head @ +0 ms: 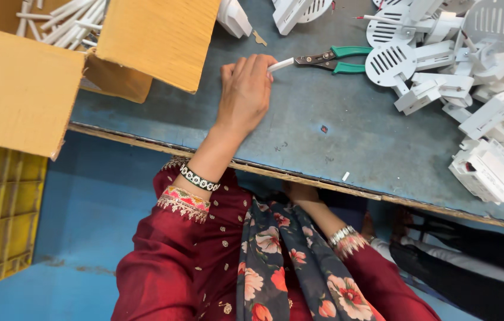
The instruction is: The person assembles white plastic electrical components by inserting rods into circular bases and securing them with a connector. They use scissors and pliers to trim and adjust parts, then place the finished units on the table.
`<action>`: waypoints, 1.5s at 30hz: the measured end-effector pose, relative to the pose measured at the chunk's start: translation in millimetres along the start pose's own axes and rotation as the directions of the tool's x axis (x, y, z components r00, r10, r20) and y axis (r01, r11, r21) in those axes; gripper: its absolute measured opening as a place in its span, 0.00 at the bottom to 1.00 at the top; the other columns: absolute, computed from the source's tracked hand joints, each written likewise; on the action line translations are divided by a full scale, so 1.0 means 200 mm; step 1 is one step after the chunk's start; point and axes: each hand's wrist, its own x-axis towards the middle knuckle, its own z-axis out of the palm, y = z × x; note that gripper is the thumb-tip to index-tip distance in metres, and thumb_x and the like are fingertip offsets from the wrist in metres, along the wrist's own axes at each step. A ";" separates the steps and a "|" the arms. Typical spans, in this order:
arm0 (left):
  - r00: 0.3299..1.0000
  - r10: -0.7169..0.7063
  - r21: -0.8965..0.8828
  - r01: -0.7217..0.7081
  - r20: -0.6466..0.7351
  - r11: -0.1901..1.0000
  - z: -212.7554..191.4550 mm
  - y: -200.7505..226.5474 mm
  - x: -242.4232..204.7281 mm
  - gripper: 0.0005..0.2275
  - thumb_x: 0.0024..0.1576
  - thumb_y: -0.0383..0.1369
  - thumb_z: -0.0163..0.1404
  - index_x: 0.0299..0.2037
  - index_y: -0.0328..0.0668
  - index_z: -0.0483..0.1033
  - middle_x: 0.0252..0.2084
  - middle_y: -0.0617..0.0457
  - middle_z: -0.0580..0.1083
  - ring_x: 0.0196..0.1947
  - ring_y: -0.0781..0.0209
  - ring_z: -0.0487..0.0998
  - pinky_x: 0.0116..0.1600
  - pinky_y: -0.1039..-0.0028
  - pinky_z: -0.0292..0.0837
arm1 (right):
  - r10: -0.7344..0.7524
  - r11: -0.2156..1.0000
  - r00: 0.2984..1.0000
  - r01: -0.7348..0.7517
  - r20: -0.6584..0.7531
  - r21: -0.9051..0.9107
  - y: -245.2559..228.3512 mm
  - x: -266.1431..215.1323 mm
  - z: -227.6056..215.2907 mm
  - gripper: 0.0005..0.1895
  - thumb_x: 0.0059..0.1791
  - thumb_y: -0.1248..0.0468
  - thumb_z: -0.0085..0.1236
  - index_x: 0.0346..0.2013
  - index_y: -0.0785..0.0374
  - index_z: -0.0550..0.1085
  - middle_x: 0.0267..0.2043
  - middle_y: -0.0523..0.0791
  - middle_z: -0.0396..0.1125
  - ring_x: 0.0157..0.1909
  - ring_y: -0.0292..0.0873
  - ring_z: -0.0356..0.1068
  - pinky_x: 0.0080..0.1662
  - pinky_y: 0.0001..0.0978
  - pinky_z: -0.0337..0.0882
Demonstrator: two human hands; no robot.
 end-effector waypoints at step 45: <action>0.946 -0.316 -0.550 0.300 0.068 0.780 0.00 -0.14 0.00 0.08 0.65 0.29 0.38 0.50 0.44 0.68 0.23 0.54 0.70 0.23 0.64 0.74 0.32 0.70 0.69 | -0.213 0.954 0.720 0.300 -0.661 0.020 0.23 1.17 -1.60 0.09 0.56 0.74 0.50 0.40 0.70 0.80 0.38 0.48 0.77 0.37 0.45 0.77 0.42 0.37 0.75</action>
